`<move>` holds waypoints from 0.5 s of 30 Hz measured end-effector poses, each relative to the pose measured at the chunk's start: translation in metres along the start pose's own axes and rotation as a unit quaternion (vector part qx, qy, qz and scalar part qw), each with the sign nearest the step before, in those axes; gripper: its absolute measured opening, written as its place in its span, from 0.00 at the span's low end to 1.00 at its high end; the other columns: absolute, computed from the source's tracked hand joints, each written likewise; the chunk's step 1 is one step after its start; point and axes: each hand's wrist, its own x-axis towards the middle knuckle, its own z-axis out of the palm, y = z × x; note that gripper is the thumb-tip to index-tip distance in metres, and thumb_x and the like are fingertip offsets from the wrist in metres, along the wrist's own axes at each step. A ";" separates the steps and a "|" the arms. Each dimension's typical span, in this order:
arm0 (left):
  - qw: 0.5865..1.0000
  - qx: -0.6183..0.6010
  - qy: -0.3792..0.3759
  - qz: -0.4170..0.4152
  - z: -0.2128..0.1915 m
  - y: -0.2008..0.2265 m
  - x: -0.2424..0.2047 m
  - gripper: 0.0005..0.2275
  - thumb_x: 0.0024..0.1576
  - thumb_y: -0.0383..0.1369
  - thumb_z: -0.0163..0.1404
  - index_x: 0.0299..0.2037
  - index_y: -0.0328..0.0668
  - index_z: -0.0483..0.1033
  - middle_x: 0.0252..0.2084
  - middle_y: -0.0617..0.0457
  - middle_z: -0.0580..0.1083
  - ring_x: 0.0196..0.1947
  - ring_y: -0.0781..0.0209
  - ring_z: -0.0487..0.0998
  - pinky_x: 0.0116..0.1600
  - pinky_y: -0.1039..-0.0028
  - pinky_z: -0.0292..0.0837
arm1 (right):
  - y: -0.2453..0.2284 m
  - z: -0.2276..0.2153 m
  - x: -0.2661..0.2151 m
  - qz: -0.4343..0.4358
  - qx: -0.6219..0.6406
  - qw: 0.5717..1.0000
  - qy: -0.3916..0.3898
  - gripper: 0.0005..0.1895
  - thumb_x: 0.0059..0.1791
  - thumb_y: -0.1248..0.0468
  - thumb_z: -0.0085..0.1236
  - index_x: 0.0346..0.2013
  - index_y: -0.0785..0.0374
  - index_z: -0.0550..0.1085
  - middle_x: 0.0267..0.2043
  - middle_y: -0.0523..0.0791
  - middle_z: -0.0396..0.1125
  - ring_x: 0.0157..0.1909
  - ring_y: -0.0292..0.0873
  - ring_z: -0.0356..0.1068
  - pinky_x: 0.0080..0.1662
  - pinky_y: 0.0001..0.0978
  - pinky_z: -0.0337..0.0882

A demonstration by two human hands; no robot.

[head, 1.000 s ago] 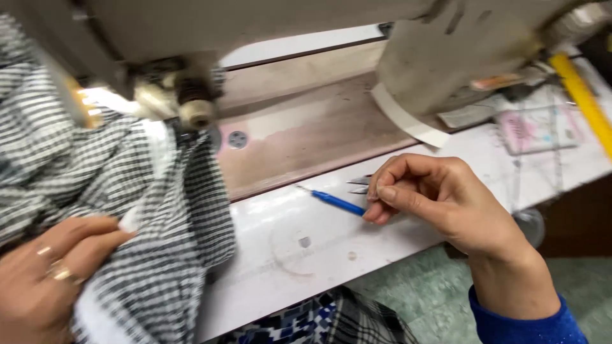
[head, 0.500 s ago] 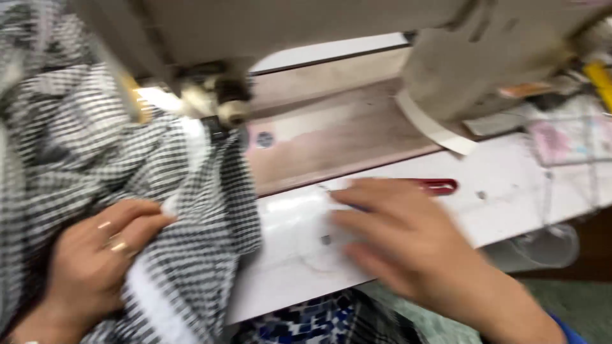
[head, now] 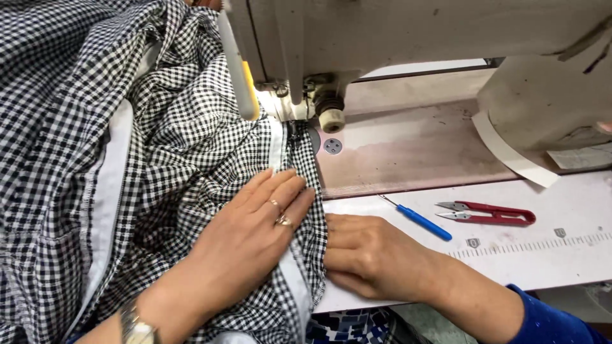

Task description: Unpicking stitches from a checkered garment using a seam ripper at a sewing station

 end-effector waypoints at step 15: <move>0.992 -0.103 0.021 0.066 0.015 -0.027 -0.002 0.16 0.57 0.25 0.40 0.54 0.38 0.70 0.53 0.46 0.69 0.55 0.49 0.68 0.67 0.54 0.54 | -0.001 -0.001 0.006 0.023 0.046 0.999 0.000 0.13 0.53 0.68 0.40 0.24 0.68 0.63 0.26 0.50 0.61 0.31 0.55 0.61 0.41 0.44 0.67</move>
